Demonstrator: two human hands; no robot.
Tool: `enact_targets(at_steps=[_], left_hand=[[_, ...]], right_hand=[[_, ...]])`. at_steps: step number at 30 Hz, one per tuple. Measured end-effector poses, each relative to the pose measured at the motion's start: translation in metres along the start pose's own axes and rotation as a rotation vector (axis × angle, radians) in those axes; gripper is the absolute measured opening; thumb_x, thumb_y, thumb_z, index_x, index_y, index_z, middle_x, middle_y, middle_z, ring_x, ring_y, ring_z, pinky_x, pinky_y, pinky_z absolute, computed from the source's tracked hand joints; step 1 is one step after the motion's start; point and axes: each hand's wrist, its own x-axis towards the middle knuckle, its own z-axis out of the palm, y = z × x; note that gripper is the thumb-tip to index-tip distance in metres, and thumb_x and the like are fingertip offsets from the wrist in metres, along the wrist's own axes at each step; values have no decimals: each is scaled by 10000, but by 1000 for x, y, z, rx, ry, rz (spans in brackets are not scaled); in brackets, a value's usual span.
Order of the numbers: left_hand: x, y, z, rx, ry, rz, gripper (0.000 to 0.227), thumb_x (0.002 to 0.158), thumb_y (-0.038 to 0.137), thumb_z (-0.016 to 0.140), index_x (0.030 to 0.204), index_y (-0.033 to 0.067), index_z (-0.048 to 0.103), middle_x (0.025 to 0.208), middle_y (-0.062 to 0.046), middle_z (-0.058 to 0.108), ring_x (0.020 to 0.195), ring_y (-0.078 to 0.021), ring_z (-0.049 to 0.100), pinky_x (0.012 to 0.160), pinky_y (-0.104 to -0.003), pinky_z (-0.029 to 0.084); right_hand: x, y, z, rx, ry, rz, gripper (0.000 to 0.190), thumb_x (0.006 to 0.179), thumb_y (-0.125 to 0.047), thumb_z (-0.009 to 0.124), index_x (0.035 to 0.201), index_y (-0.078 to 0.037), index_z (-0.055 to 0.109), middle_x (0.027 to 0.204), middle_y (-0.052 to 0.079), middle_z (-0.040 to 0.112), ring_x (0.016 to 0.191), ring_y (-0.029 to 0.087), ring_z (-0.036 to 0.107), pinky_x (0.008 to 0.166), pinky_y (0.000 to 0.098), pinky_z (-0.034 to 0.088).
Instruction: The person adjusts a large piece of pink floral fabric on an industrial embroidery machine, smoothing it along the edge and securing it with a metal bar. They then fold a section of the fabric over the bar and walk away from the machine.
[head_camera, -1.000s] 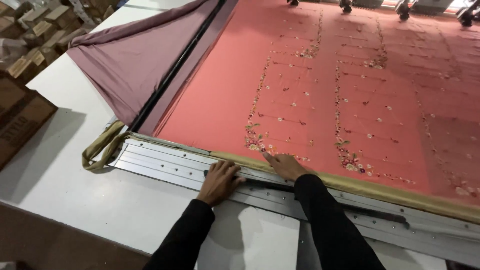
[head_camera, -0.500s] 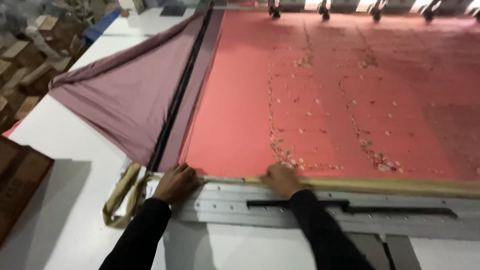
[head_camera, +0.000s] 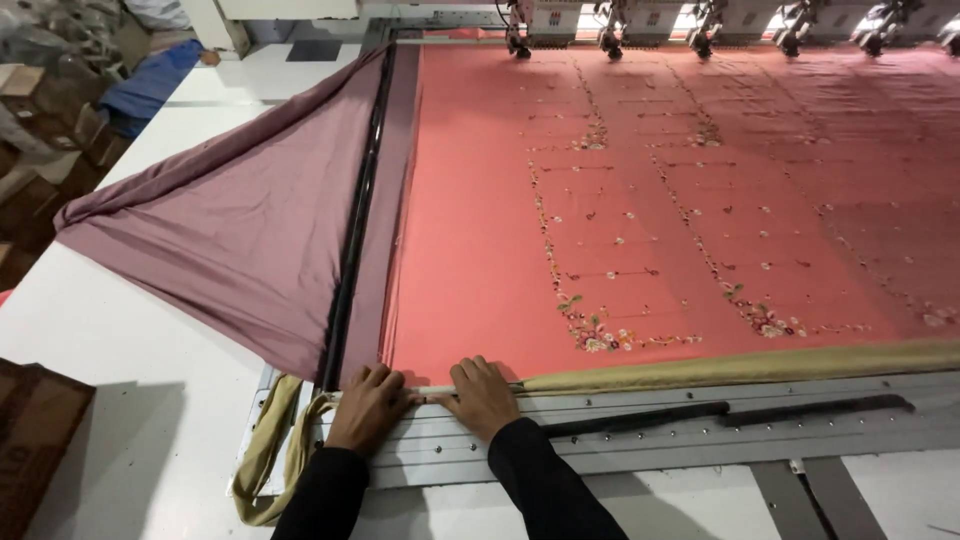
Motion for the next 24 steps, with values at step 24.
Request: enact_targets(at_steps=[24], left_hand=[[26, -12, 68, 194, 216, -299, 498, 1016, 558, 542, 801, 150, 732, 706, -77, 674, 679, -327, 689, 591, -436, 555]], right_hand=[[34, 23, 12, 254, -205, 457, 728, 1056, -625, 351, 677, -97, 680, 705, 190, 667, 774, 424, 734, 650, 532, 558]])
